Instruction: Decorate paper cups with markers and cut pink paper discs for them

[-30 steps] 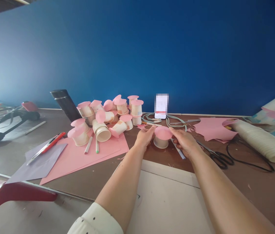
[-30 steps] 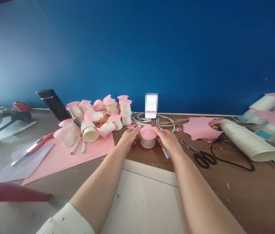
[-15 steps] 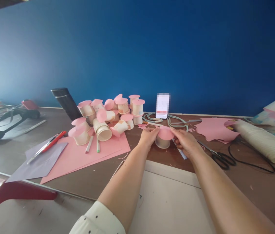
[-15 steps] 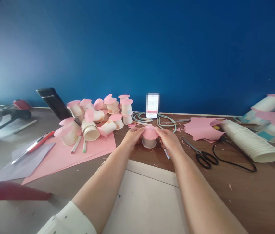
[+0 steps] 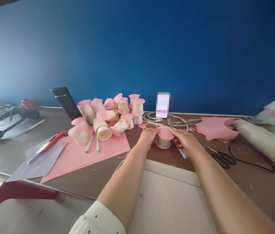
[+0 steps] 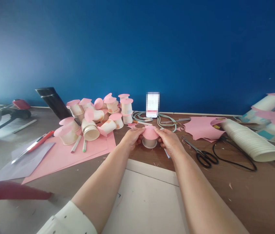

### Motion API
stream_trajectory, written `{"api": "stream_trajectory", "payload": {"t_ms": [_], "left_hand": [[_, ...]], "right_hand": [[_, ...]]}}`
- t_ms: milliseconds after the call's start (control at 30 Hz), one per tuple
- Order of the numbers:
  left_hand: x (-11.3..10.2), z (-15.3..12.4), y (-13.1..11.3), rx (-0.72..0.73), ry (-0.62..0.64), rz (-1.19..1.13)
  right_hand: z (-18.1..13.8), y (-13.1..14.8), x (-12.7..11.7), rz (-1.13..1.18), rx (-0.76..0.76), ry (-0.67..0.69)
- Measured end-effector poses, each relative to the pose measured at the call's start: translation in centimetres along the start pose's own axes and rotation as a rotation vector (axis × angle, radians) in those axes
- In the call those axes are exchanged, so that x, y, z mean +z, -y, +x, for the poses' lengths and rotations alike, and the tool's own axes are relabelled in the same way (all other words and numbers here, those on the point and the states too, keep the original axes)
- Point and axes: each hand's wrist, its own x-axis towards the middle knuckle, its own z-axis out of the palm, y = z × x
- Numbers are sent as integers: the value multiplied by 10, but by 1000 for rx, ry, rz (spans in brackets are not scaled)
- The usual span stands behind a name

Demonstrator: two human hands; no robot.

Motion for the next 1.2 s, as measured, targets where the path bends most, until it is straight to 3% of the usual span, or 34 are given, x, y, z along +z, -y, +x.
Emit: {"api": "stream_trajectory", "payload": {"t_ms": [1200], "left_hand": [[1,0,2,-53,42,-28]], "right_hand": [[4,-3,-1,-41,6,33]]}}
